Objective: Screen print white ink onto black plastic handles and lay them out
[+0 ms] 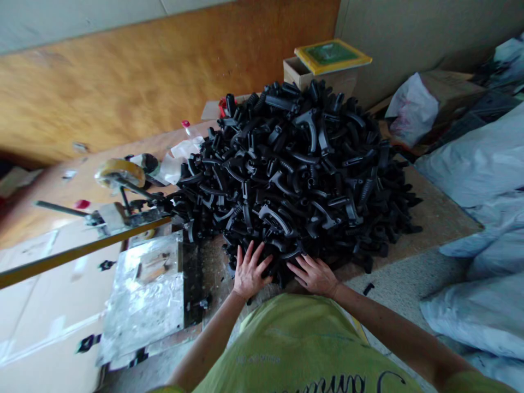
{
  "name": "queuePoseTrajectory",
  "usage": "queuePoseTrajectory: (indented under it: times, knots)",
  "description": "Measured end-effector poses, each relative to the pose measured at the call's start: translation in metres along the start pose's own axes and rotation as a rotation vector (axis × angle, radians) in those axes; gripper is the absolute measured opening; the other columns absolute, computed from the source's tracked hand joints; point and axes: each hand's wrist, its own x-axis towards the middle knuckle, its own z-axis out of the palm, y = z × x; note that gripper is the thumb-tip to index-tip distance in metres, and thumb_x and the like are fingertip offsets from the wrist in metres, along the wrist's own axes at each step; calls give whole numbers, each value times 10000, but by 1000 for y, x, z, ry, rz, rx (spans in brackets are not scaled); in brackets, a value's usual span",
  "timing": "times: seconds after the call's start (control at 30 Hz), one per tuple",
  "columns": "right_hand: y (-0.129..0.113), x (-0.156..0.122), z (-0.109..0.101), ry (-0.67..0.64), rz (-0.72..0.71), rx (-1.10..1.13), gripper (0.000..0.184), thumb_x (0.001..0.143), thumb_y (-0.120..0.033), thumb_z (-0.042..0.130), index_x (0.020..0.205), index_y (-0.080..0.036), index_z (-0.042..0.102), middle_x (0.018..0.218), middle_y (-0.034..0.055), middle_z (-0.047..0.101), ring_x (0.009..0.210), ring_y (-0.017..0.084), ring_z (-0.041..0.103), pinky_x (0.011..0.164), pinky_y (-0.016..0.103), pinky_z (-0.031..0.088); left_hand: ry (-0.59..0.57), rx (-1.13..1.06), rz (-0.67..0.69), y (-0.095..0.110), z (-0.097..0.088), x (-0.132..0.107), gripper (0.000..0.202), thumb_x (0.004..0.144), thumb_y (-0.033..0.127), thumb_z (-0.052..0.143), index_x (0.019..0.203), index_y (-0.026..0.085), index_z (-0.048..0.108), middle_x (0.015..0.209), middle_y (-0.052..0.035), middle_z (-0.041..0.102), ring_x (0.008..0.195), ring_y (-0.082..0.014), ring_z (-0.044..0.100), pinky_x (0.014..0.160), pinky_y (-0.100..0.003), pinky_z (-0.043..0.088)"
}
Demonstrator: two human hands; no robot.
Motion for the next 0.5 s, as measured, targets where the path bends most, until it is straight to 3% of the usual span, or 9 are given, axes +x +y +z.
queuePoseTrajectory:
  times: [0.13, 0.2, 0.27, 0.4, 0.5]
  knots:
    - [-10, 30, 1, 13, -185, -112, 398, 945, -294, 509, 1298, -117, 561, 1233, 163, 630, 1118, 232, 565, 899, 374, 458, 0, 58, -45, -15, -5, 7, 448, 788, 461, 671, 1204, 294, 655, 1417, -85, 535, 1388, -375, 352, 1143, -659, 92]
    - [-14, 51, -4, 6, -290, -138, 305, 950, -274, 496, 1159, -97, 631, 1230, 169, 621, 1122, 227, 553, 927, 372, 449, 21, 67, -24, -22, -7, 6, 458, 805, 486, 653, 1216, 285, 644, 1367, -82, 583, 1352, -358, 414, 1146, -654, 88]
    - [-20, 75, -12, -17, -375, -132, 296, 937, -355, 530, 1032, -111, 668, 1242, 174, 604, 1160, 242, 525, 949, 377, 440, 52, 61, -14, -33, -11, 4, 477, 823, 486, 640, 1243, 261, 619, 1320, -89, 619, 1292, -330, 492, 1151, -638, 103]
    - [-38, 120, -31, -36, -470, -111, 440, 860, -556, 586, 929, -134, 687, 1274, 158, 586, 1210, 267, 489, 968, 377, 439, 150, -10, -90, -55, -25, 4, 276, 900, 330, 573, 1136, 208, 649, 1106, -70, 722, 1021, -213, 665, 1120, -494, 315]
    - [-41, 123, -52, 81, -597, -100, 466, 901, -575, 507, 967, -153, 693, 1371, 110, 542, 1245, 235, 471, 1009, 348, 420, 366, -58, -276, -46, -42, 12, 246, 937, 218, 472, 1112, 175, 640, 1016, -83, 719, 940, -183, 667, 986, -398, 460]
